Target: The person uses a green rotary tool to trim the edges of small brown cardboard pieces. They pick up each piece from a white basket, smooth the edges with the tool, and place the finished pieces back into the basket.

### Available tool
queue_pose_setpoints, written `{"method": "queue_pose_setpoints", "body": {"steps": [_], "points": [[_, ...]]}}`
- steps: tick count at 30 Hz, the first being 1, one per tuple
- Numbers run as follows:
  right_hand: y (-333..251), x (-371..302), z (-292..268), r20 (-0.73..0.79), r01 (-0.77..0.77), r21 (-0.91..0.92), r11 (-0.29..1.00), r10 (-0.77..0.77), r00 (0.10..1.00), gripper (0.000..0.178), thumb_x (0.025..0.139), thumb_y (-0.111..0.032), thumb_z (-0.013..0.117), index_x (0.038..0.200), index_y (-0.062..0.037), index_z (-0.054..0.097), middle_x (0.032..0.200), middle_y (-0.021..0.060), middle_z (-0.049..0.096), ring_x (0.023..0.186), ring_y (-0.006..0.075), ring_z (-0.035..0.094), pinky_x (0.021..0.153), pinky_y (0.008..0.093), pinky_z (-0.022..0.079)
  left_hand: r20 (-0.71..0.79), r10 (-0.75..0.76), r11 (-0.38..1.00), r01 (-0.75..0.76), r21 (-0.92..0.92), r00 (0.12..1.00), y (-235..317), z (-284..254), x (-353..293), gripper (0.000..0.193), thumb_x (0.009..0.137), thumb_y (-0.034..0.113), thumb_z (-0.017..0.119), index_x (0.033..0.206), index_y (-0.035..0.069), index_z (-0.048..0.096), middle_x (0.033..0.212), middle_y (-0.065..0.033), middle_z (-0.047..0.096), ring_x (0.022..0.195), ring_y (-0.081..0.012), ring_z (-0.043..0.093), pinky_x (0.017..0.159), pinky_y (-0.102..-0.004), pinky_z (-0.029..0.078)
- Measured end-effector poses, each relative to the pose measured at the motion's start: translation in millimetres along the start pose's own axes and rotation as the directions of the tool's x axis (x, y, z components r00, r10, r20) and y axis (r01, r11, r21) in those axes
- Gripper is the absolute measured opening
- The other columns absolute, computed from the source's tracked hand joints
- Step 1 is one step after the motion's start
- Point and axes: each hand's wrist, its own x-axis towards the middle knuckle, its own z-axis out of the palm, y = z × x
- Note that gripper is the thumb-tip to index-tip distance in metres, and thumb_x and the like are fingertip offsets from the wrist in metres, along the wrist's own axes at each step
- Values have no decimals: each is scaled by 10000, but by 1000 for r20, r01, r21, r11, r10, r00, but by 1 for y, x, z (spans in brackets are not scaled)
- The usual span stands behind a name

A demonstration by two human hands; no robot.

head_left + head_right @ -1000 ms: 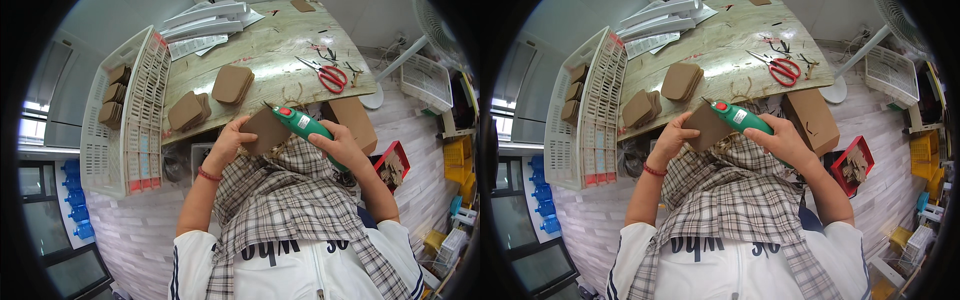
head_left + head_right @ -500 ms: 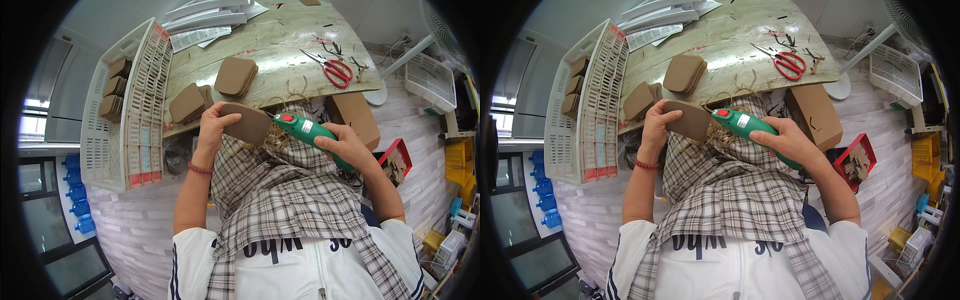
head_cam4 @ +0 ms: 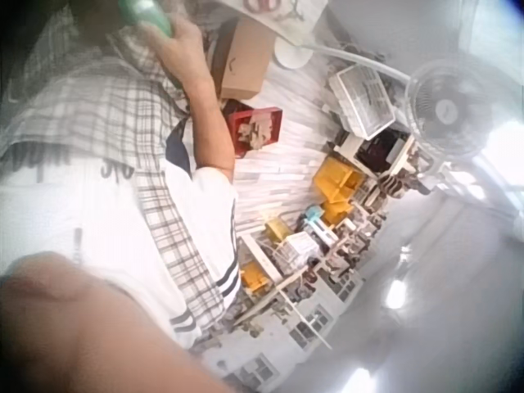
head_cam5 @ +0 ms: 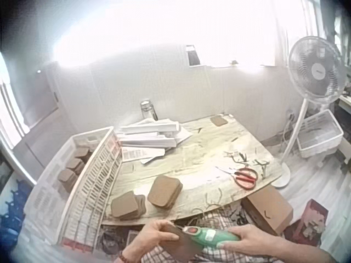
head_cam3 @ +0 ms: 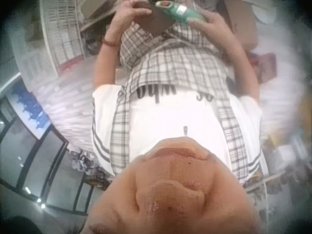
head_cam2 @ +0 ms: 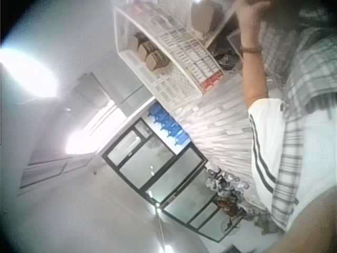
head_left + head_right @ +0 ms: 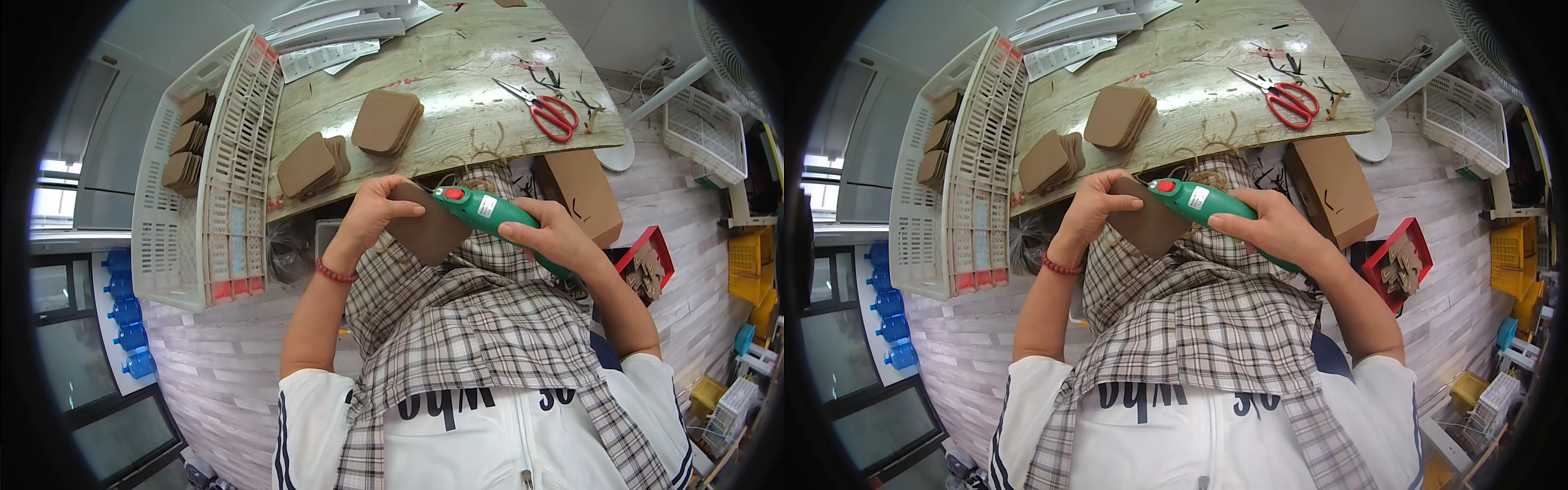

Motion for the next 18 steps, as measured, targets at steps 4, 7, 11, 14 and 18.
{"method": "queue_pose_setpoints", "body": {"steps": [4,7,11,14,18], "points": [[-10,10,7,35,10,-15,1000,-9,999,414,862,-353,690,1024,26,646,718,22,561,551,76,525,509,236,440,16,-44,995,42,88,999,0,0,0,249,727,-70,727,938,33,646,878,-20,677,780,-94,623,753,-236,501],[-9,20,12,35,30,9,1000,-30,999,405,863,-350,688,1034,15,646,723,20,562,561,74,528,512,236,440,-35,-5,1000,5,6,999,6,3,-5,286,731,-54,718,989,45,641,915,-17,676,834,-99,621,793,-247,496],[0,19,12,-103,51,58,997,-45,994,379,870,-330,683,1034,9,641,724,12,561,566,71,529,509,233,440,-403,302,946,-323,17,864,20,-74,-10,267,803,-34,668,1059,31,624,974,-49,674,878,-149,634,803,-282,526],[10,16,5,-134,53,71,996,-43,990,351,873,-319,680,1006,4,642,703,5,557,549,70,526,497,230,431,-665,353,897,-440,41,658,9,-163,-9,275,824,-20,664,1090,29,617,1025,-82,664,907,-178,633,811,-306,529],[17,17,4,-181,44,40,998,-36,983,345,875,-319,677,978,8,638,673,6,544,520,70,517,484,235,416,-633,613,631,189,752,473,-5,-191,12,522,751,78,733,1244,39,565,1154,-144,612,1112,-293,556,944,-382,445]]}}
